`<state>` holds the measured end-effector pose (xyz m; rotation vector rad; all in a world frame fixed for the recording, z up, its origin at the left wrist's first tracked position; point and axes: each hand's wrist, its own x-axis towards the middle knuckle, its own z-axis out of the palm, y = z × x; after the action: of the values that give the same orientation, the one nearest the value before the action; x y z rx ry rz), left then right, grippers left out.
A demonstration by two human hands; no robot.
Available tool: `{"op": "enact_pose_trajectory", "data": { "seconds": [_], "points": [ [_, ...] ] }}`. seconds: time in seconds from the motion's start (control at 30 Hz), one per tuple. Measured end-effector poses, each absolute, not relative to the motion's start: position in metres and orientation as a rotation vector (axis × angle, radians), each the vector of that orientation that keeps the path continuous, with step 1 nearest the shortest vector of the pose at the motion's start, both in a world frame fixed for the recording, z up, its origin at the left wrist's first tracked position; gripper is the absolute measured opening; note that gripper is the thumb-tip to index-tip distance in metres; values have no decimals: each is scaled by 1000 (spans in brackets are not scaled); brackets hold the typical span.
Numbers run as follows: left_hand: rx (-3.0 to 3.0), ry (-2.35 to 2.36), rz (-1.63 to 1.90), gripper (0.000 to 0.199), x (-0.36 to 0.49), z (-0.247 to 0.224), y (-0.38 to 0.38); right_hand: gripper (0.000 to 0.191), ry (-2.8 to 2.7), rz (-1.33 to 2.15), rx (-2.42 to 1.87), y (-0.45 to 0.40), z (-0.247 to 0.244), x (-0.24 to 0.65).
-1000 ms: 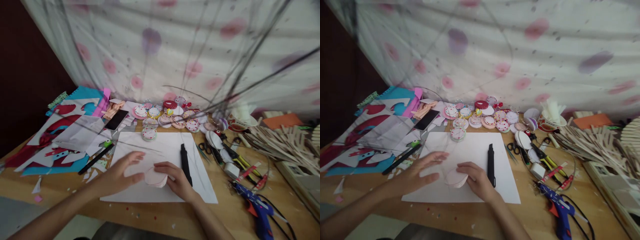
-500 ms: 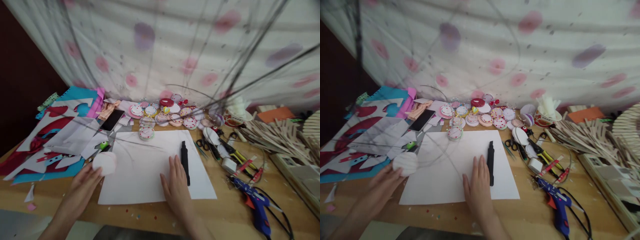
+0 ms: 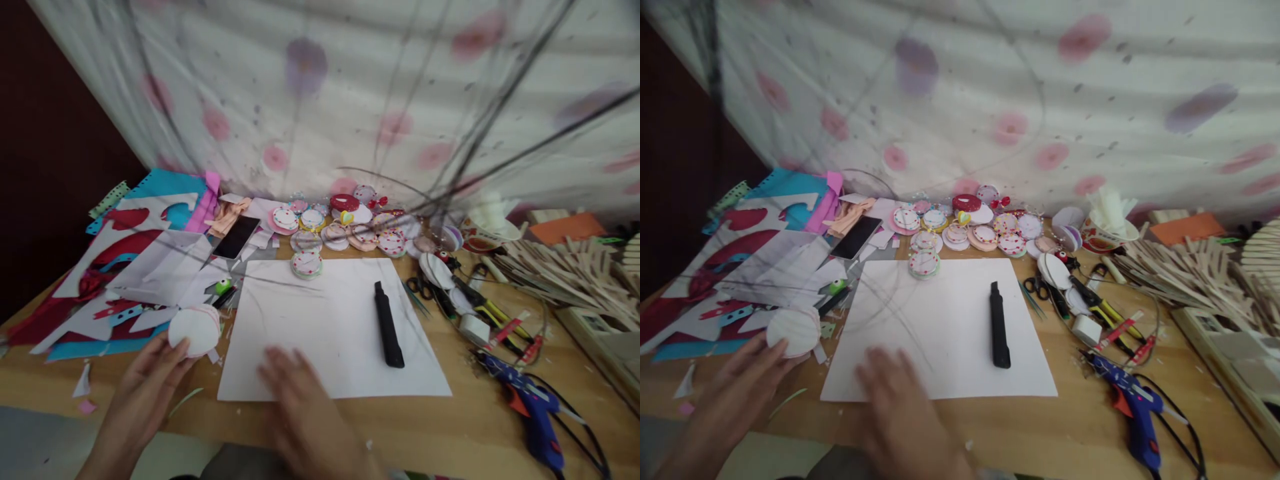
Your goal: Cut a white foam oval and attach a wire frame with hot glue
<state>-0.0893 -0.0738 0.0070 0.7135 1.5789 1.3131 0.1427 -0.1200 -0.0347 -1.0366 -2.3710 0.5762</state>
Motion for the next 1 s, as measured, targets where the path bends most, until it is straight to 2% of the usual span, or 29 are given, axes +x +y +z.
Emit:
{"op": "enact_pose_trajectory", "data": {
  "seconds": [0.13, 0.2, 0.27, 0.33, 0.43, 0.5, 0.57, 0.63, 0.7, 0.77, 0.87, 1.0],
  "points": [
    [659, 1531, 1295, 43, -84, 1, -72, 64, -1835, 267, -1763, -109, -54, 171],
    [694, 1491, 1265, 46, -74, -3, -69, 72, -1898, 332, -1709, -118, -62, 157],
    [767, 1448, 1233, 47, -64, -5, -66, 79, -2189, 563, -1346, -131, -60, 140],
    [861, 1415, 1207, 47, -55, -6, -64, 72, -2262, 652, -1143, -139, -51, 137],
    [1005, 1392, 1145, 45, -43, -6, -58, 50, -1990, 423, -1478, -130, -35, 171],
    [1077, 1368, 1111, 41, -33, -7, -52, 37, -1774, 124, -1728, -113, -33, 209],
    [1076, 1316, 1075, 33, -20, -6, -44, 44, -1636, -117, -1964, -96, -38, 244],
    [981, 1232, 1031, 24, -1, -5, -34, 54, -1610, -209, -2126, -84, -48, 270],
    [813, 1118, 986, 13, 21, -4, -25, 51, -1645, -164, -2226, -76, -58, 285],
    [607, 989, 939, 10, 42, -6, -15, 39, -1709, -85, -2256, -72, -65, 292],
    [426, 805, 738, 25, 67, -14, -2, 29, -1816, -29, -2131, -62, -63, 296],
    [367, 737, 609, 30, 81, -25, 9, 30, -1789, 148, -1921, -46, -43, 289]
  ]
}}
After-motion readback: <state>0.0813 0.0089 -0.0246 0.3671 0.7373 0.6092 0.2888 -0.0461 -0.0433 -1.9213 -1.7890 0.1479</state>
